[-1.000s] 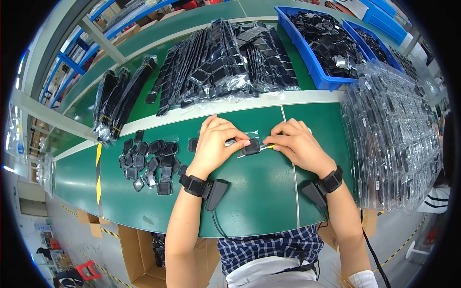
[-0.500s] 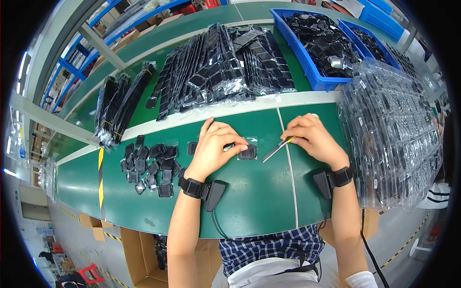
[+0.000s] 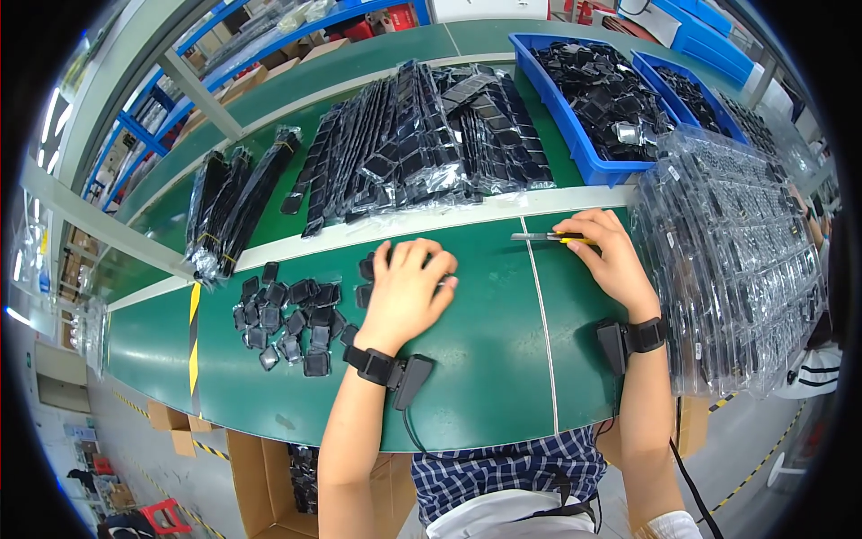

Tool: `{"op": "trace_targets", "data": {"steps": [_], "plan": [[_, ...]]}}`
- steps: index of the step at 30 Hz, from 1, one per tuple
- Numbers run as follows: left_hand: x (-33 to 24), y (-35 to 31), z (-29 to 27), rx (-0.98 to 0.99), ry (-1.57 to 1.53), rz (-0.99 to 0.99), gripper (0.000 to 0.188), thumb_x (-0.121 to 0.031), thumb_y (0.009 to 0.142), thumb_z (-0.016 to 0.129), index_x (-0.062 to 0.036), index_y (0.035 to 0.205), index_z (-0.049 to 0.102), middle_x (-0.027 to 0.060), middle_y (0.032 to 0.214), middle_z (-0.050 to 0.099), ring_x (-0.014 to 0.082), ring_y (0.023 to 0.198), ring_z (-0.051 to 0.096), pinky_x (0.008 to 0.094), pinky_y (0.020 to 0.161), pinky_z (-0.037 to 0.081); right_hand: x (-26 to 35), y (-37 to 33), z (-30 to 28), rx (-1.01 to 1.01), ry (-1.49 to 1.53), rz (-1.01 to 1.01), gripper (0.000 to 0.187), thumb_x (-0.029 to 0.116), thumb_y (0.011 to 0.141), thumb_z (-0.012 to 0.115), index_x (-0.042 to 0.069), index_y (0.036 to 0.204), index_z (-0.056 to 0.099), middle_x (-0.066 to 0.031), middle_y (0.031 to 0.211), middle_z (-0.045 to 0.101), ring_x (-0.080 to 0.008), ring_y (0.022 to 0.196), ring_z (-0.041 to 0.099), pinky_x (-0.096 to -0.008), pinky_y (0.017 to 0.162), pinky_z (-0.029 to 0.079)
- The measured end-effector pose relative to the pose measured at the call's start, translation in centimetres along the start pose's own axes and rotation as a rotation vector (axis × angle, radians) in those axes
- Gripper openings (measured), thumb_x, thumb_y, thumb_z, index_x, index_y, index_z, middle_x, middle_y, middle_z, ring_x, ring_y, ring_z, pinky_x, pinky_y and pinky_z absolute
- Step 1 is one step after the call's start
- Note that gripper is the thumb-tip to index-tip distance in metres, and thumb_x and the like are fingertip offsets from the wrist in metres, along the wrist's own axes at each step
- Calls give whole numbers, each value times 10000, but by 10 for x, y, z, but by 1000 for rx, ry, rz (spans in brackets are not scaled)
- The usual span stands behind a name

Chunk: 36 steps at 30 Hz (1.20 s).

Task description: The person uses a utility knife to cut a strip of watch screens into individual units, placing each detached piece onto the green work surface before starting on a new strip.

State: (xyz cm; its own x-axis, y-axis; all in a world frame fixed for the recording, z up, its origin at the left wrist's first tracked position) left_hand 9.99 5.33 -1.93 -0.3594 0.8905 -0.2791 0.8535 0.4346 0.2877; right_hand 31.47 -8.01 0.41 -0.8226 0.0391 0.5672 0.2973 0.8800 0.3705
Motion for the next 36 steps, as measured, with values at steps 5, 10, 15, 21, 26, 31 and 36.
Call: {"op": "trace_targets", "data": {"steps": [5,10,15,21,26,31,36], "plan": [[50,-11,-12,-74,174,-163,165,-209,908,662,-123,1038,610,77,1126,570,316,1139,531,501,1034,374,-2,-1,2,1,-10,-5,250,-13,892,692,53,1128,741,-89,1106,677,-303,1106,593,-405,998,475],[81,-22,-21,-198,226,-247,162,-217,910,651,-118,1033,610,88,1094,566,325,1118,536,497,1000,392,-2,-1,4,16,6,7,274,-32,872,704,54,1130,740,-91,1101,673,-304,1101,589,-404,1004,475],[88,-24,-25,-235,333,-341,146,-220,909,637,-114,1004,603,90,1068,571,323,1066,550,505,955,416,-3,-3,4,25,-23,1,277,-33,872,705,57,1132,740,-91,1109,671,-302,1113,583,-403,1003,475],[132,-52,-36,-246,596,-643,216,-219,920,648,-87,1068,563,104,1078,576,334,1081,563,507,880,487,-9,-2,9,32,7,45,233,29,900,711,87,1122,750,-71,1103,676,-296,1119,583,-415,1028,435],[78,-28,-59,-457,436,-399,379,-69,834,708,-51,1190,578,158,1245,595,378,1193,555,487,1002,459,-5,-2,4,18,-16,20,277,-35,871,705,59,1129,743,-95,1097,664,-306,1103,581,-405,996,478],[43,32,-38,-405,93,-135,498,-56,894,664,-22,1378,549,155,1390,588,348,1297,538,446,1075,464,-3,-1,3,9,17,14,273,-25,873,710,62,1129,746,-95,1097,661,-305,1102,579,-401,997,477],[78,89,-28,-431,-86,-275,565,-197,934,732,-24,1427,518,208,1270,647,374,1176,615,447,1034,481,-2,-1,10,22,34,25,272,-12,876,719,75,1132,750,-91,1093,659,-303,1097,578,-399,994,477]]}}
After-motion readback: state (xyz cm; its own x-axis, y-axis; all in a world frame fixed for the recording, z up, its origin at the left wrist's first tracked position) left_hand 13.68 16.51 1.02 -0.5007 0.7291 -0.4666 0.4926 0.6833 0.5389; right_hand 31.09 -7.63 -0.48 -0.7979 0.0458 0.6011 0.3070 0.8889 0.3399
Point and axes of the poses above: each hand's wrist, its own y-axis towards the middle knuckle, its own z-axis out of the palm, x = y × z, the point moved 10 cm from there along y, towards the middle knuckle
